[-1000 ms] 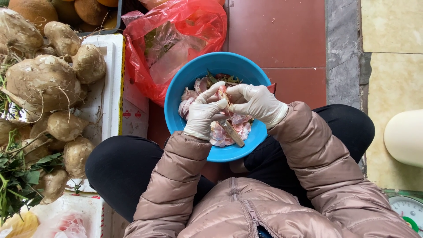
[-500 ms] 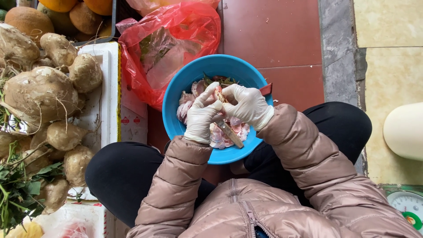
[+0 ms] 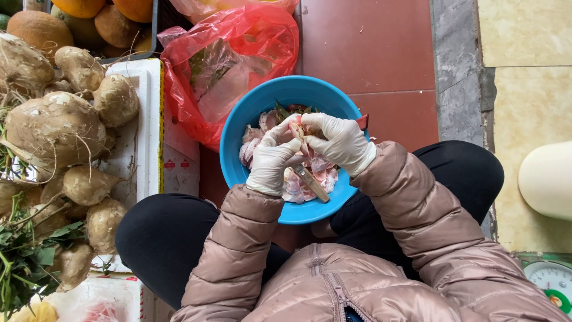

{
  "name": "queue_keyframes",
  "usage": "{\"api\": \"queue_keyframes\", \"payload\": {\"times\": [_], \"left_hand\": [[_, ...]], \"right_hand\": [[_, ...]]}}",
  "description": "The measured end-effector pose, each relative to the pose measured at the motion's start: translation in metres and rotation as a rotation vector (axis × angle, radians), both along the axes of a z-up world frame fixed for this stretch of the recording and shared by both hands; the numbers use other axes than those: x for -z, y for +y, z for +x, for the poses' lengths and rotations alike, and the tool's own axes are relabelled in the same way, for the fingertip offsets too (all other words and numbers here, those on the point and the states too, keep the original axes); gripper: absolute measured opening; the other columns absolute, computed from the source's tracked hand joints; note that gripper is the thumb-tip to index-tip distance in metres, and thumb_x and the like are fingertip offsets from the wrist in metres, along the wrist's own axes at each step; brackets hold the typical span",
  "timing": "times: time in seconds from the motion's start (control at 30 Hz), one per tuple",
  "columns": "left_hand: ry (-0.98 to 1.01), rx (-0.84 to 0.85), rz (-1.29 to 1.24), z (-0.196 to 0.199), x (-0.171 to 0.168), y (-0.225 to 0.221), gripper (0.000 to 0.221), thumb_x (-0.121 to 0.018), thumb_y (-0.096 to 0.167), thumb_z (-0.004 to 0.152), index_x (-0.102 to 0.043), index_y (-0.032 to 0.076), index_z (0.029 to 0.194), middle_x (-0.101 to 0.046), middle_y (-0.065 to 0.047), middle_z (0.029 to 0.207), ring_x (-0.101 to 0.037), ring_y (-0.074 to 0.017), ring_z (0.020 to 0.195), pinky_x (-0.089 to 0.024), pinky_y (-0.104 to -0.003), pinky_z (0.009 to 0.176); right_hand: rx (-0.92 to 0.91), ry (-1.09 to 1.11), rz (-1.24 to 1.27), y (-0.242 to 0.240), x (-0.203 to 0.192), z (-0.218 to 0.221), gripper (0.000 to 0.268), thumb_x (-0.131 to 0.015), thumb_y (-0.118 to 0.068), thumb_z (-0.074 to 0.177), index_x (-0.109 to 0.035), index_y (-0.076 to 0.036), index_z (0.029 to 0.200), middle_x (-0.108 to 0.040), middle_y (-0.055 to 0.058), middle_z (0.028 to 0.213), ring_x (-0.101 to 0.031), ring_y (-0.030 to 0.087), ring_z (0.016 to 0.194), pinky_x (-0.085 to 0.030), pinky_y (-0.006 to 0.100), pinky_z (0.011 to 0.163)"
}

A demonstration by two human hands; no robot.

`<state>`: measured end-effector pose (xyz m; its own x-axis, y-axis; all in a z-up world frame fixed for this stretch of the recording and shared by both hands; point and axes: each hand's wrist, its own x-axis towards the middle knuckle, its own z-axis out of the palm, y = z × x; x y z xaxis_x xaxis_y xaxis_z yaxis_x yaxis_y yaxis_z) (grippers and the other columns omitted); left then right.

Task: A person sitting on the floor uses a knife to trim and peel pieces of meat into a blue bowl.

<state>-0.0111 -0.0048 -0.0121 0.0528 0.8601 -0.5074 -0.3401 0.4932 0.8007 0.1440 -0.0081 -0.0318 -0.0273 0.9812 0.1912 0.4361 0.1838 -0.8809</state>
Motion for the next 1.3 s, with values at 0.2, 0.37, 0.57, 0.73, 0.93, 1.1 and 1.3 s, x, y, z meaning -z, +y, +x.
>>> {"api": "queue_keyframes", "payload": {"times": [0.2,0.37,0.57,0.73,0.93,1.1,1.3], "left_hand": [[-0.031,0.029,0.015,-0.001,0.007,-0.003,0.059,-0.077,-0.004,0.077,-0.067,0.005,0.134,-0.069,-0.021,0.105,-0.071,-0.0267,0.083,-0.068,-0.044,0.067],[-0.058,0.035,0.015,0.000,0.020,-0.004,0.059,-0.081,0.000,0.078,-0.066,0.005,0.134,-0.069,-0.020,0.106,-0.072,-0.0269,0.084,-0.068,-0.044,0.066],[-0.081,0.056,0.030,-0.001,0.030,-0.005,0.062,-0.086,0.000,0.076,-0.065,0.005,0.134,-0.071,-0.017,0.107,-0.074,-0.0233,0.088,-0.068,-0.040,0.066],[-0.077,0.084,0.046,0.001,0.030,-0.003,0.060,-0.086,-0.001,0.077,-0.067,0.008,0.133,-0.072,-0.013,0.109,-0.073,-0.0171,0.089,-0.068,-0.036,0.069],[-0.132,-0.017,-0.001,0.000,0.042,-0.003,0.060,-0.087,-0.007,0.076,-0.064,0.001,0.131,-0.072,-0.019,0.111,-0.073,-0.0197,0.089,-0.068,-0.042,0.069],[-0.146,0.033,-0.011,0.001,0.028,-0.004,0.053,-0.086,-0.001,0.080,-0.067,0.003,0.129,-0.074,-0.015,0.108,-0.073,-0.0173,0.091,-0.068,-0.040,0.070],[-0.166,0.114,0.017,-0.008,0.041,0.001,0.057,-0.088,0.007,0.079,-0.069,0.010,0.132,-0.074,-0.015,0.111,-0.075,-0.0229,0.094,-0.068,-0.044,0.071]], "right_hand": [[0.020,-0.029,0.175,0.000,0.014,0.004,0.037,-0.077,-0.002,0.081,-0.080,-0.021,0.113,-0.080,0.008,0.097,-0.076,0.033,0.088,-0.063,0.042,0.076],[0.098,-0.118,0.277,-0.003,0.010,0.000,0.025,-0.074,-0.006,0.086,-0.080,-0.022,0.104,-0.080,0.006,0.094,-0.075,0.031,0.084,-0.062,0.041,0.074],[0.116,-0.027,0.191,-0.005,0.008,-0.003,0.021,-0.074,-0.007,0.086,-0.081,-0.022,0.099,-0.080,0.004,0.089,-0.076,0.030,0.085,-0.062,0.039,0.074],[0.111,0.036,0.063,-0.004,0.013,0.000,0.020,-0.078,-0.008,0.084,-0.081,-0.022,0.099,-0.079,0.003,0.084,-0.076,0.027,0.081,-0.062,0.038,0.071],[0.098,-0.097,0.099,-0.004,0.012,0.000,0.011,-0.077,-0.011,0.089,-0.079,-0.020,0.095,-0.078,0.007,0.081,-0.075,0.031,0.079,-0.062,0.040,0.069],[0.086,0.112,-0.086,0.002,0.029,0.009,0.013,-0.082,-0.010,0.084,-0.082,-0.020,0.092,-0.078,0.008,0.082,-0.077,0.025,0.082,-0.061,0.034,0.065],[-0.010,0.564,-0.415,0.014,0.025,0.023,0.014,-0.075,0.002,0.087,-0.077,0.000,0.101,-0.077,0.019,0.085,-0.076,0.022,0.070,-0.062,0.028,0.057]]}}
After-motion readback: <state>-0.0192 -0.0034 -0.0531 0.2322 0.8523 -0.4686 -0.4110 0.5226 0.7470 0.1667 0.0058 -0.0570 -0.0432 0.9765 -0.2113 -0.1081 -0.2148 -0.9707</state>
